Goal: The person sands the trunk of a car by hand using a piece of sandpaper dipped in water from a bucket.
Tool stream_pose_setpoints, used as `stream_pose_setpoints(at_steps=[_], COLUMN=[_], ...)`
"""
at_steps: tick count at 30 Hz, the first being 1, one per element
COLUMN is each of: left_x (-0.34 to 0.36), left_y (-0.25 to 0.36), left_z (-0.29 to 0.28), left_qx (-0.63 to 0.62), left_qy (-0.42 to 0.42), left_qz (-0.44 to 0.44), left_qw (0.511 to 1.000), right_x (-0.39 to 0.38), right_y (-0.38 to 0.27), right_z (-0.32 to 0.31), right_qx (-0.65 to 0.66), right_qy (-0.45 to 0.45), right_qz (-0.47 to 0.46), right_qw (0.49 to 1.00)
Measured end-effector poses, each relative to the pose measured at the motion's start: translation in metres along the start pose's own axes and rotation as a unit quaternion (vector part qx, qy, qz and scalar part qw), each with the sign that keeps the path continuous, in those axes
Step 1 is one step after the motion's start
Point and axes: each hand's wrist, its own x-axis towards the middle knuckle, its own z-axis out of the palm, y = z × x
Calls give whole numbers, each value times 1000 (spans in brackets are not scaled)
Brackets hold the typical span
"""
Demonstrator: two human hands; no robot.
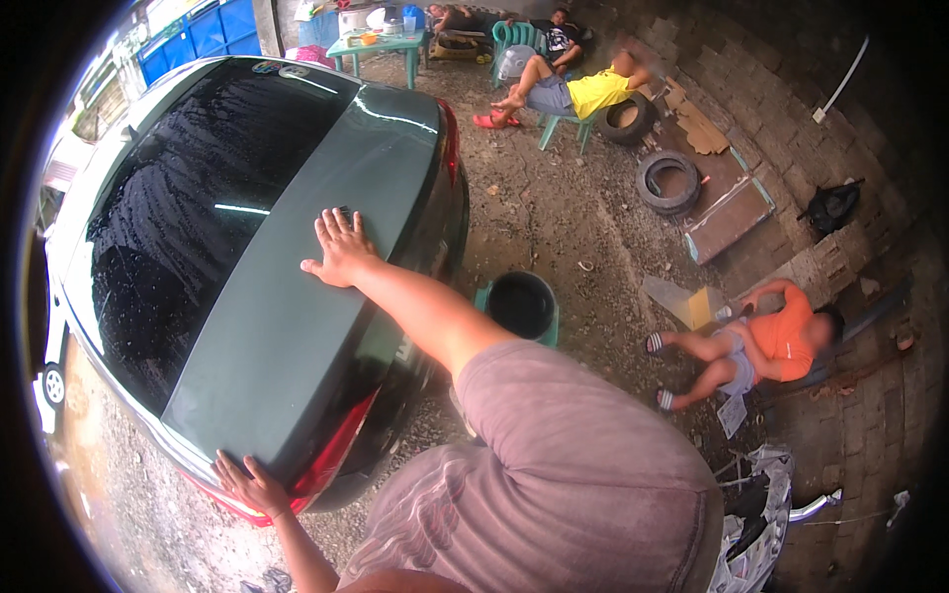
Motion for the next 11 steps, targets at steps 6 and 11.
stream_pose_setpoints(at_steps=[6, 11], left_x=[0, 1], left_y=[2, 3], left_z=[-1, -4], left_qx=[-5, -15], left_qy=[-3, -17], left_qz=[-8, -12], left_qw=[1000, 1000], right_x=[0, 0], right_y=[0, -2], right_z=[0, -1], right_qx=[-7, -2], right_qy=[0, -6], right_qz=[1, -1], right_qw=[1000, 1000])
